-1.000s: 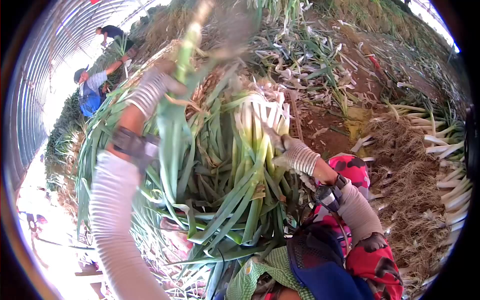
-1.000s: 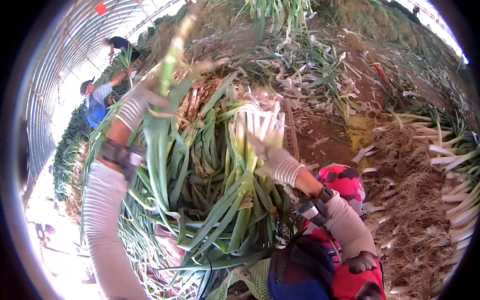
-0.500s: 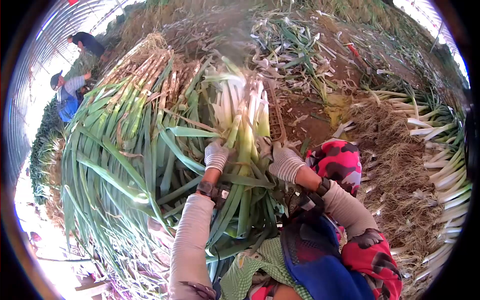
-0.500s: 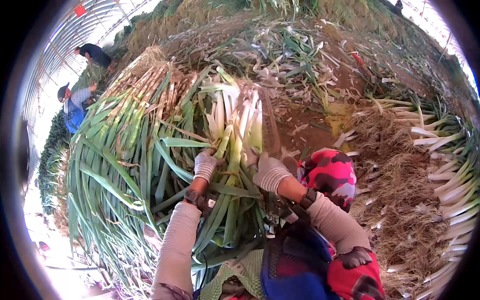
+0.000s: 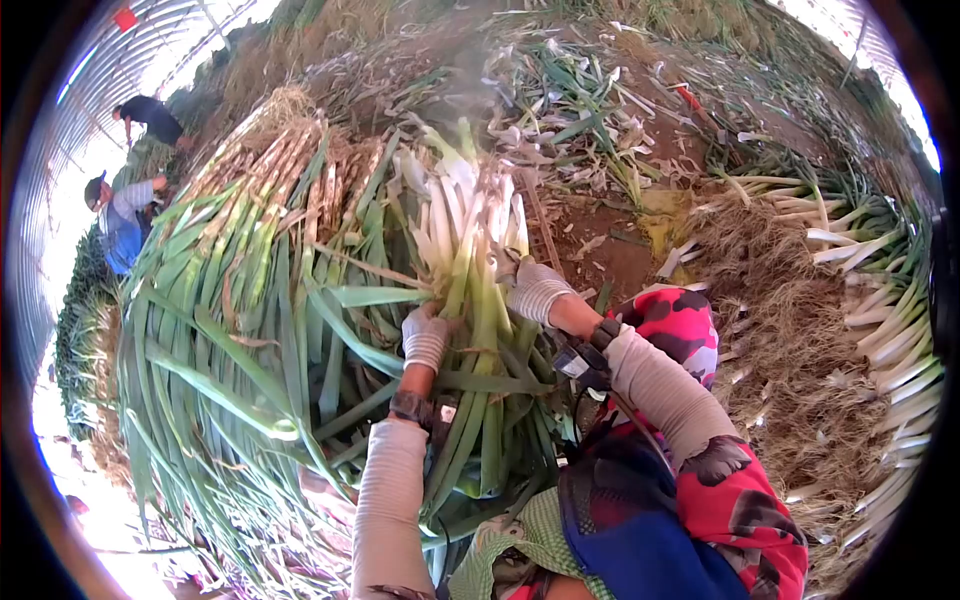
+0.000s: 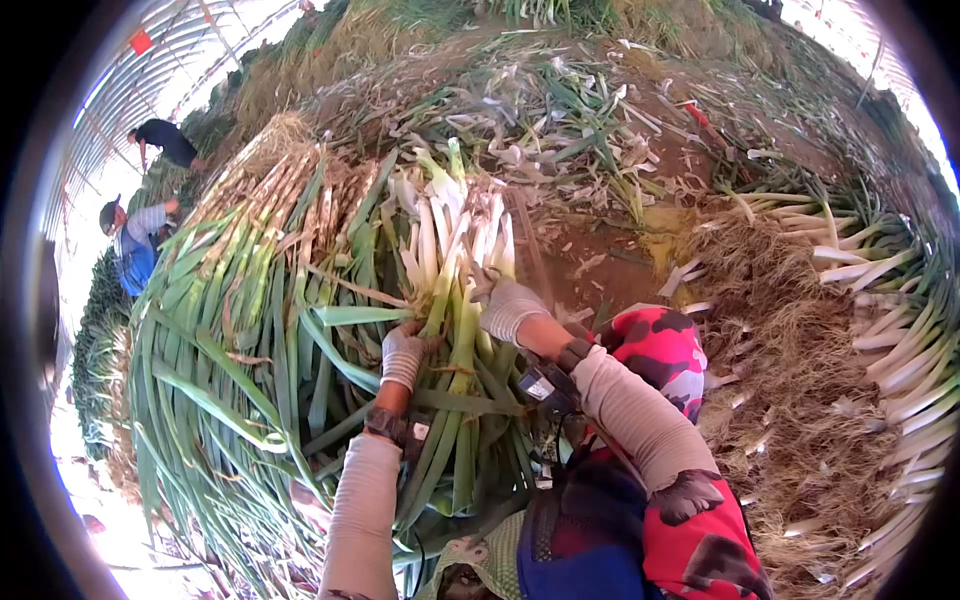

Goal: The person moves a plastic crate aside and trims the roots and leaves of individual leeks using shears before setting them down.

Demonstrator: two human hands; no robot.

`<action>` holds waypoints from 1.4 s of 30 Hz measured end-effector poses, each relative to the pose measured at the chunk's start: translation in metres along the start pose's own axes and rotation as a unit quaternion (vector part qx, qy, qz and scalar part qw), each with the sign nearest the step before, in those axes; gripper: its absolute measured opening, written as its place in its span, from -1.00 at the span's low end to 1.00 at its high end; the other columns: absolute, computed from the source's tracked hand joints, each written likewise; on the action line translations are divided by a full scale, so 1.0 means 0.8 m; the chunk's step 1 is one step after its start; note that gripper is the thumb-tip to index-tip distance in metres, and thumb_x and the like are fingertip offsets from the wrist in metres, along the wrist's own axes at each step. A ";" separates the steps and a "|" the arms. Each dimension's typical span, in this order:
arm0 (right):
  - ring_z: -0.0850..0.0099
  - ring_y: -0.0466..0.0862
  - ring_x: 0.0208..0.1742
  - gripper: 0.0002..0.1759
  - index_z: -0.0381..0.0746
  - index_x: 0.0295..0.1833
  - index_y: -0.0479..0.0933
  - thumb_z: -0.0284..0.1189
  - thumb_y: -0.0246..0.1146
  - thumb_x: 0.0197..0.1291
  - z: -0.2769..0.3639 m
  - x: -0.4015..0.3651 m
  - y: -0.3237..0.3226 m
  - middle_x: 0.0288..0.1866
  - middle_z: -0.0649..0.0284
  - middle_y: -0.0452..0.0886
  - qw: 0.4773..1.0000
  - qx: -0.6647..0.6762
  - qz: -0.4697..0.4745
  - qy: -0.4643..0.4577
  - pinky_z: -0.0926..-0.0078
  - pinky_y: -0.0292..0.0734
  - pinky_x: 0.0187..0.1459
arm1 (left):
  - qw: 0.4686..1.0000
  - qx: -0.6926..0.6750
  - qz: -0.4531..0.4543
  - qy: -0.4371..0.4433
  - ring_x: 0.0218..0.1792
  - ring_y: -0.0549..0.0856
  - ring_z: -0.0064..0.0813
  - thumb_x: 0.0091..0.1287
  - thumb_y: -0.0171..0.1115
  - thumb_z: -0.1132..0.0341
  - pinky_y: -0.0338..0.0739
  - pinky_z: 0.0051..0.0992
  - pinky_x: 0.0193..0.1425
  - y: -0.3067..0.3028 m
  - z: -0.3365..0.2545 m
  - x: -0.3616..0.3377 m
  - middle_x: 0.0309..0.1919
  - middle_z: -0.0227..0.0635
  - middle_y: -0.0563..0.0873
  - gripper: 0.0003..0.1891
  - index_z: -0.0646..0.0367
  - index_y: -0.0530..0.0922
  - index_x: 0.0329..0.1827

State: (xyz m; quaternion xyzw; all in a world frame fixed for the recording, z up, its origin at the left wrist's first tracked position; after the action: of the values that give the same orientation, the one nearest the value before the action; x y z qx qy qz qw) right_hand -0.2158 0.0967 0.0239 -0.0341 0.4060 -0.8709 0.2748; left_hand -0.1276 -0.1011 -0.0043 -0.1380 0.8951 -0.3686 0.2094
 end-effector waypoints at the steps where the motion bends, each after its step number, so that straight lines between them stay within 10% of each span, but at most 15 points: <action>1: 0.02 0.61 -0.13 -0.70 -0.22 -0.02 0.53 -0.35 0.09 0.16 0.009 0.002 -0.013 -0.19 -0.05 0.60 0.999 0.033 -0.009 0.000 0.24 0.49 -0.13 | 1.000 -0.009 0.003 0.007 -0.08 0.65 -0.18 -0.07 0.42 0.08 0.49 -0.38 0.06 0.001 0.000 0.001 -0.14 -0.08 0.68 -0.46 0.12 0.61 0.00; 5: 0.17 0.63 -0.06 -0.66 -0.16 0.04 0.52 -0.37 0.08 0.14 0.015 0.046 -0.028 -0.12 0.01 0.62 0.995 -0.094 0.021 0.008 0.38 0.52 -0.05 | 0.999 -0.050 0.011 0.014 -0.07 0.66 -0.19 -0.09 0.44 0.13 0.48 -0.42 0.05 0.001 0.004 0.001 -0.13 -0.05 0.68 -0.41 0.23 0.58 0.03; 6: 0.00 0.63 -0.37 -0.70 -0.34 -0.09 0.47 -0.36 -0.01 0.22 -0.005 0.064 -0.029 -0.41 -0.11 0.59 0.997 -0.035 -0.065 0.030 0.12 0.50 -0.34 | 0.998 -0.068 0.008 0.015 -0.11 0.67 -0.24 -0.09 0.45 0.15 0.48 -0.45 0.03 0.007 0.016 0.007 -0.16 -0.06 0.69 -0.42 0.25 0.58 0.02; 10: 0.19 0.60 0.06 -0.66 -0.18 0.05 0.53 -0.45 0.09 0.13 -0.031 0.101 -0.043 -0.02 0.12 0.62 0.978 0.039 -0.016 0.203 0.37 0.49 0.07 | 0.987 -0.155 0.030 0.002 -0.25 0.68 -0.43 -0.07 0.47 0.23 0.50 -0.52 -0.05 0.016 0.021 0.005 -0.27 -0.13 0.72 -0.46 0.31 0.58 -0.01; 12: 0.18 0.59 0.08 -0.67 -0.19 0.01 0.55 -0.43 0.10 0.10 -0.003 0.100 -0.057 0.02 0.12 0.60 0.995 -0.074 0.043 0.048 0.38 0.49 0.08 | 0.987 -0.157 0.027 -0.005 -0.29 0.66 -0.50 -0.06 0.48 0.26 0.51 -0.55 -0.09 0.012 0.014 0.003 -0.30 -0.17 0.72 -0.48 0.33 0.58 -0.03; 17: 0.20 0.62 -0.05 -0.73 -0.24 -0.10 0.59 -0.46 0.10 0.08 0.010 0.064 -0.043 0.10 0.15 0.55 0.996 0.013 0.002 0.086 0.38 0.54 0.02 | 0.999 0.008 -0.011 0.036 -0.18 0.69 -0.26 -0.06 0.46 0.19 0.52 -0.43 -0.05 -0.013 -0.019 -0.008 -0.22 -0.09 0.71 -0.47 0.24 0.59 -0.01; 18: 0.27 0.63 -0.10 -0.66 -0.26 0.01 0.52 -0.46 0.05 0.10 0.013 0.043 -0.036 0.03 0.09 0.56 0.990 0.088 0.023 0.105 0.41 0.57 -0.05 | 0.997 0.009 -0.027 0.067 -0.09 0.67 -0.17 -0.08 0.45 0.17 0.51 -0.37 0.00 -0.023 -0.024 -0.005 -0.16 -0.06 0.68 -0.47 0.19 0.60 -0.01; 20: 0.27 0.66 -0.41 -0.61 -0.37 0.07 0.39 -0.45 0.02 0.14 0.048 0.007 0.005 -0.38 -0.01 0.60 0.966 -0.206 0.156 0.001 0.39 0.61 -0.32 | 0.989 0.096 -0.063 0.095 -0.12 0.67 -0.16 -0.12 0.47 0.10 0.52 -0.37 -0.02 -0.058 -0.050 0.003 -0.18 -0.08 0.69 -0.43 0.19 0.61 -0.03; 22: 0.12 0.66 -0.38 -0.53 -0.46 0.03 0.30 -0.40 0.15 0.04 0.073 -0.068 -0.009 -0.35 -0.10 0.59 0.997 0.027 0.072 0.005 0.28 0.58 -0.31 | 0.979 0.086 -0.083 0.163 -0.19 0.69 -0.17 -0.21 0.51 0.06 0.53 -0.35 -0.04 -0.092 -0.054 0.034 -0.24 -0.08 0.70 -0.45 0.19 0.64 -0.16; 31: -0.02 0.62 -0.36 -0.29 -0.42 -0.03 0.24 -0.17 0.41 -0.11 0.131 -0.176 -0.075 -0.49 -0.11 0.52 0.980 0.034 0.087 -0.175 0.22 0.54 -0.34 | 0.959 0.143 -0.150 0.193 -0.03 0.63 -0.36 -0.12 0.52 0.35 0.50 -0.45 0.11 -0.329 -0.265 -0.069 -0.01 -0.14 0.64 -0.34 0.30 0.48 0.12; 34: 0.00 0.62 -0.35 -0.36 -0.40 -0.07 0.25 -0.24 0.40 -0.12 0.126 -0.168 -0.088 -0.48 -0.09 0.52 0.974 0.072 0.054 -0.208 0.21 0.52 -0.33 | 0.895 0.141 -0.200 0.374 -0.13 0.66 -0.38 -0.04 0.47 0.39 0.52 -0.48 0.05 -0.434 -0.345 -0.108 -0.04 -0.20 0.66 -0.41 0.20 0.51 0.14; 36: 0.08 0.62 -0.34 -0.40 -0.38 -0.08 0.28 -0.31 0.40 -0.14 0.108 -0.149 -0.108 -0.46 -0.05 0.52 0.991 0.072 0.009 -0.113 0.24 0.51 -0.33 | 0.937 0.139 -0.251 0.199 -0.30 0.66 -0.41 0.08 0.35 0.48 0.63 -0.52 -0.09 -0.447 -0.429 -0.186 -0.28 -0.15 0.67 -0.55 0.27 0.51 0.08; 39: -0.03 0.61 -0.19 -0.48 -0.49 -0.03 0.33 -0.34 0.31 0.00 0.099 -0.144 -0.107 -0.31 -0.19 0.57 0.984 0.114 0.075 -0.113 0.23 0.49 -0.15 | 0.941 0.133 -0.186 0.249 -0.53 0.65 -0.43 0.02 0.41 0.37 0.61 -0.52 -0.51 -0.473 -0.458 -0.189 -0.20 -0.09 0.68 -0.41 0.17 0.46 0.18; 42: 0.02 0.63 -0.28 -0.43 -0.47 0.03 0.30 -0.36 0.30 -0.04 0.071 -0.138 -0.125 -0.33 -0.19 0.56 0.993 0.093 0.011 -0.078 0.21 0.51 -0.26 | 0.980 0.107 -0.103 0.129 -0.14 0.65 -0.32 -0.06 0.46 0.31 0.57 -0.43 -0.02 -0.354 -0.386 -0.169 -0.12 -0.09 0.67 -0.36 0.24 0.47 0.16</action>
State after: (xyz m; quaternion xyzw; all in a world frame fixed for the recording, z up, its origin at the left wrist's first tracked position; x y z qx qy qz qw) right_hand -0.1512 0.1655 0.1522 -0.0719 0.3010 -0.8966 0.3167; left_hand -0.1304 -0.0563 0.4331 -0.1578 0.8511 -0.4964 0.0663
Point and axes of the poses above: each hand's wrist, its own x-axis towards the middle knuckle, its own y-axis out of the palm, z = x × y, the point moved 7 cm from there along x, towards the middle knuckle
